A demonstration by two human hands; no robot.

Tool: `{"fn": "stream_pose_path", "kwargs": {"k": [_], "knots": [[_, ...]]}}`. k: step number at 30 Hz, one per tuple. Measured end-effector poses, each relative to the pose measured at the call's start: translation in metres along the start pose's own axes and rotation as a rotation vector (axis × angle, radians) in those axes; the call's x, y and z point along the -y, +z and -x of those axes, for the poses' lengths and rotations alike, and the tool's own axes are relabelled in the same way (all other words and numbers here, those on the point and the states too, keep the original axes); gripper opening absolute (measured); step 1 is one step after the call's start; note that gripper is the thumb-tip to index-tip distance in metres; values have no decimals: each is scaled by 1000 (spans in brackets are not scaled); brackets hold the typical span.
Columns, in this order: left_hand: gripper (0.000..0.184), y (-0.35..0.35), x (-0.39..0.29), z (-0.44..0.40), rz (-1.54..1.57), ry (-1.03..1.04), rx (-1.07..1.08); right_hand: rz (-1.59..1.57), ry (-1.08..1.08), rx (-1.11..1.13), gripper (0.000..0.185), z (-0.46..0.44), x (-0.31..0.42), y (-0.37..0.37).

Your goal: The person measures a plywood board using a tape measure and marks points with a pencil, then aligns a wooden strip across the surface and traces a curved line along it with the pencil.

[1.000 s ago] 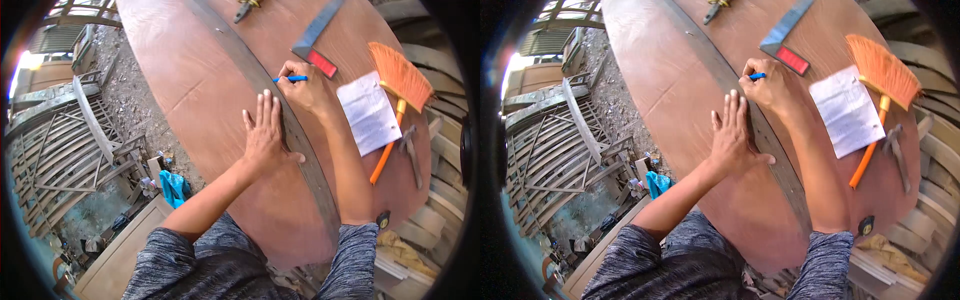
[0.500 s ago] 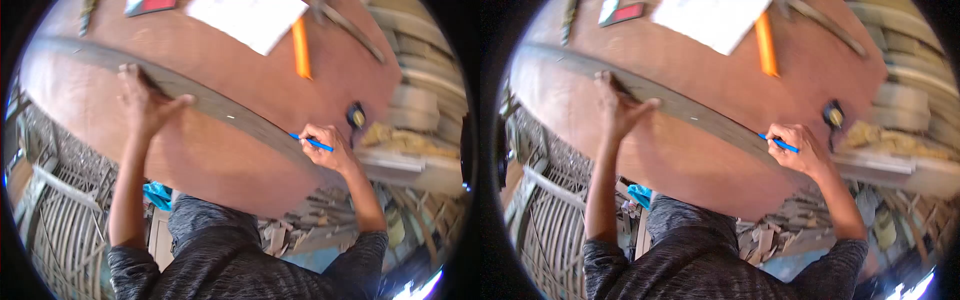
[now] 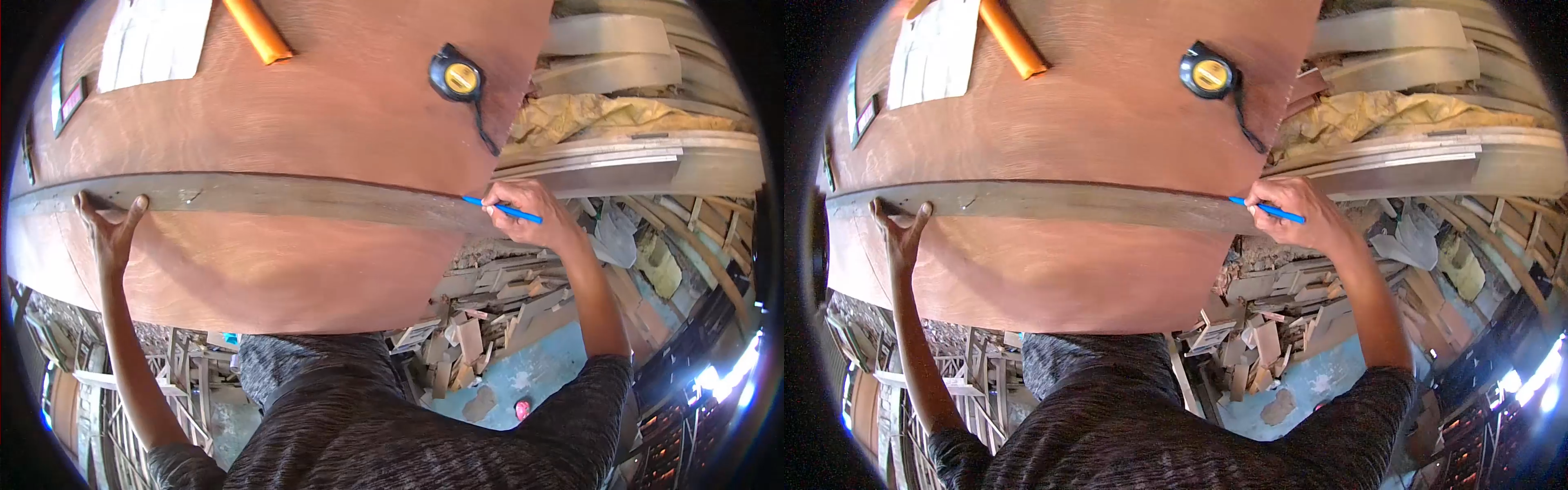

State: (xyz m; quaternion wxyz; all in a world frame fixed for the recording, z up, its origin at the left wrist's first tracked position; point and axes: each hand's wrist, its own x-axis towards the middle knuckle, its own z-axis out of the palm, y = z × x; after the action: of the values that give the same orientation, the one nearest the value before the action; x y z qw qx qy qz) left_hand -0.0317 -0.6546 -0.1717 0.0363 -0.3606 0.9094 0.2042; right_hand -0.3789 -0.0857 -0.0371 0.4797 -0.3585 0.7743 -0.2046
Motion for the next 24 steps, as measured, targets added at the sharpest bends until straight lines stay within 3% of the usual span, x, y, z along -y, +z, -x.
{"fn": "stream_pose_path", "kwargs": {"k": [6,9,15,19,20,23,24], "knots": [[136,-1,18,-4,-19,-8,48,69,18,16,12,26,-25,-5],[135,0,18,-5,-40,-28,60,96,58,-33,19,50,-31,-12],[135,-5,20,-8,2,-14,76,60,72,-632,13,63,-41,51],[133,7,29,-5,33,-11,16,153,225,-655,30,67,-56,98],[130,7,29,-3,16,-6,-2,165,170,-691,38,67,-63,103],[121,7,25,18,79,-53,-54,119,190,-685,35,83,-50,116],[118,12,23,31,323,-157,-104,95,186,-672,34,91,-47,124]]}}
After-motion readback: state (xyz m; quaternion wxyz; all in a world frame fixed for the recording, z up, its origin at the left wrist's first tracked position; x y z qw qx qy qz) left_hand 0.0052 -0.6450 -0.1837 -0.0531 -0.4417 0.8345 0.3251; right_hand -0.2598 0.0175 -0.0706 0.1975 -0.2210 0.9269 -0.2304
